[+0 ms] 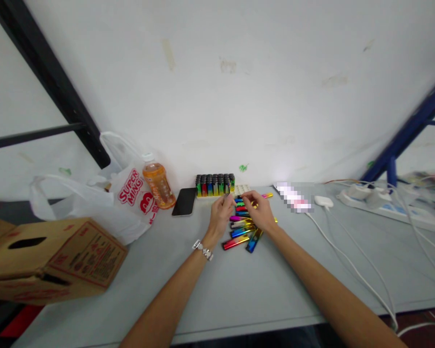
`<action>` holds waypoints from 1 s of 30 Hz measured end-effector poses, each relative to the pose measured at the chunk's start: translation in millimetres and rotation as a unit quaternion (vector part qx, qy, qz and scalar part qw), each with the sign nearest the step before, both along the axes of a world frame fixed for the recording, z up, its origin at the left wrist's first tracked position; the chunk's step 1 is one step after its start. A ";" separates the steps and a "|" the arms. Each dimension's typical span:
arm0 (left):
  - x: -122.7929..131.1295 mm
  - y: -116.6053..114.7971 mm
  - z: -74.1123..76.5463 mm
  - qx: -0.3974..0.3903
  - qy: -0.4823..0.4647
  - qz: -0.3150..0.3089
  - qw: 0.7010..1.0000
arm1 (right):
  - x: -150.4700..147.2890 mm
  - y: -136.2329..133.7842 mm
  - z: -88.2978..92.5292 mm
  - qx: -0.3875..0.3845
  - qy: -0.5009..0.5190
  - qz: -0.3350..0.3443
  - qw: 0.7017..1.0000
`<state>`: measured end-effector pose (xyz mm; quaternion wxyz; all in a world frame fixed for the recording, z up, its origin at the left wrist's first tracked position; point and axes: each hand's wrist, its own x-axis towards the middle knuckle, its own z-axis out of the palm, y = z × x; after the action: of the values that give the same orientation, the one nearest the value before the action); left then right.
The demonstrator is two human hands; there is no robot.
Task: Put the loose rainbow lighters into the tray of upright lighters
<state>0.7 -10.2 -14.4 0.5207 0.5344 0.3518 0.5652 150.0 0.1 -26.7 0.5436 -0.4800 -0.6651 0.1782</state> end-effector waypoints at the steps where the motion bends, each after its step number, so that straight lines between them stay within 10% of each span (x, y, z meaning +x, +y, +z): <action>1: 1.1 0.7 -0.7 0.008 0.023 0.034 0.999 | 0.0 -0.7 0.0 -0.004 0.002 0.000 1.000; 8: 0.6 8.1 -3.5 0.052 0.153 0.152 0.975 | 0.3 -1.6 -0.3 -0.010 0.003 0.010 1.000; 30: -4.5 9.3 -2.3 0.045 0.165 0.166 0.971 | -6.1 -7.1 2.6 -0.037 0.016 0.027 0.999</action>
<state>-3.8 -0.9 -16.7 0.3303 0.5772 0.4908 0.5630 143.9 -7.0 -24.2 0.5308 -0.4791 -0.6620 0.2245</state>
